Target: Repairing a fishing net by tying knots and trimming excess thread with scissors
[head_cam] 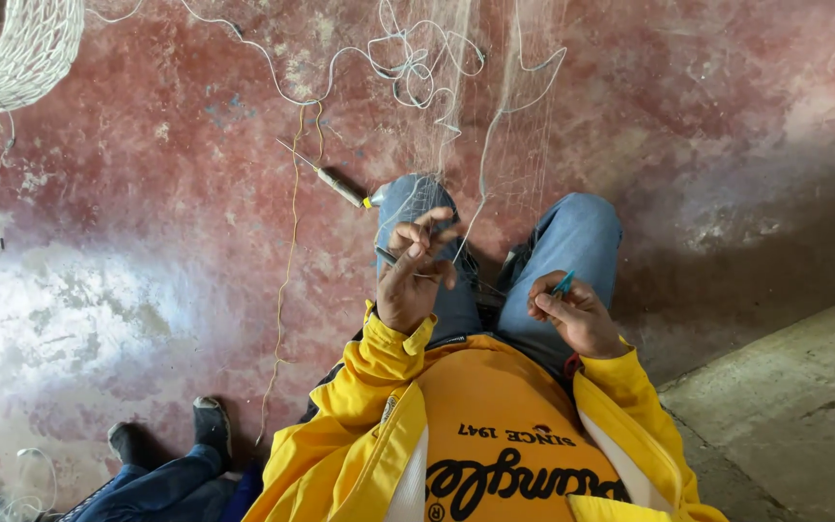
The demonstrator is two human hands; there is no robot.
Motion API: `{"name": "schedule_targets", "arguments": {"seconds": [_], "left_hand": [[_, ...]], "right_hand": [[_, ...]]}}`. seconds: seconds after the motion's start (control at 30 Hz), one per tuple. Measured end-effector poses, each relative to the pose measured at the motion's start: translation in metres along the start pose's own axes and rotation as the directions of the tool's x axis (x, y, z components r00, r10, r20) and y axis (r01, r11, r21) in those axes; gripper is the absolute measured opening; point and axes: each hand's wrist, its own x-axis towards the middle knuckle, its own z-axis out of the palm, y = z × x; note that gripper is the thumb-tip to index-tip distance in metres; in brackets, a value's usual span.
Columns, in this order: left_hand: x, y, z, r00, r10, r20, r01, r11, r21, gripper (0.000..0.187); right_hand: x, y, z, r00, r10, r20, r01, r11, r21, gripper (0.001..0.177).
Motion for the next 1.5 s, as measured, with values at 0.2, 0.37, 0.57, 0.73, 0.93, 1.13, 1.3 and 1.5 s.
{"name": "schedule_targets", "arguments": {"seconds": [0.2,0.37,0.57,0.73,0.93,1.13,1.3,1.5], "left_hand": [[0.011,0.006,0.001,0.990,0.144,0.013,-0.144,0.975,0.172,0.004],[0.014,0.005,-0.010,0.981,0.193,0.036,-0.195,0.980,0.050,0.004],[0.023,0.017,0.017,0.988,0.124,0.094,-0.085,0.937,-0.338,0.005],[0.018,0.020,0.013,0.996,-0.027,0.081,0.061,0.891,-0.451,0.005],[0.010,0.005,-0.011,0.999,-0.030,0.035,0.042,0.899,-0.435,0.003],[0.005,0.007,-0.018,0.984,0.028,-0.174,-0.080,0.950,-0.301,0.005],[0.006,0.013,-0.011,0.968,0.042,-0.246,-0.109,0.958,-0.267,0.007],[-0.003,-0.003,-0.008,0.980,0.040,-0.197,-0.091,0.961,-0.260,0.004]], "right_hand": [[0.003,0.000,0.011,0.999,0.031,0.020,-0.030,0.999,-0.015,0.010],[0.007,0.001,0.018,0.997,0.049,0.066,-0.048,0.999,-0.008,0.010],[0.013,0.001,0.033,0.993,0.035,0.109,-0.031,0.999,-0.037,0.011],[0.011,0.010,0.033,0.991,0.049,0.123,-0.046,0.999,-0.022,0.014],[0.012,0.009,0.030,0.996,0.059,0.070,-0.055,0.996,-0.064,0.011],[0.012,0.019,0.012,0.992,0.067,-0.103,-0.066,0.998,0.007,0.011],[0.015,0.016,0.018,0.992,0.076,-0.101,-0.071,0.996,0.054,0.010],[0.015,0.020,0.021,0.993,0.039,-0.114,-0.035,0.999,0.036,0.008]]}}
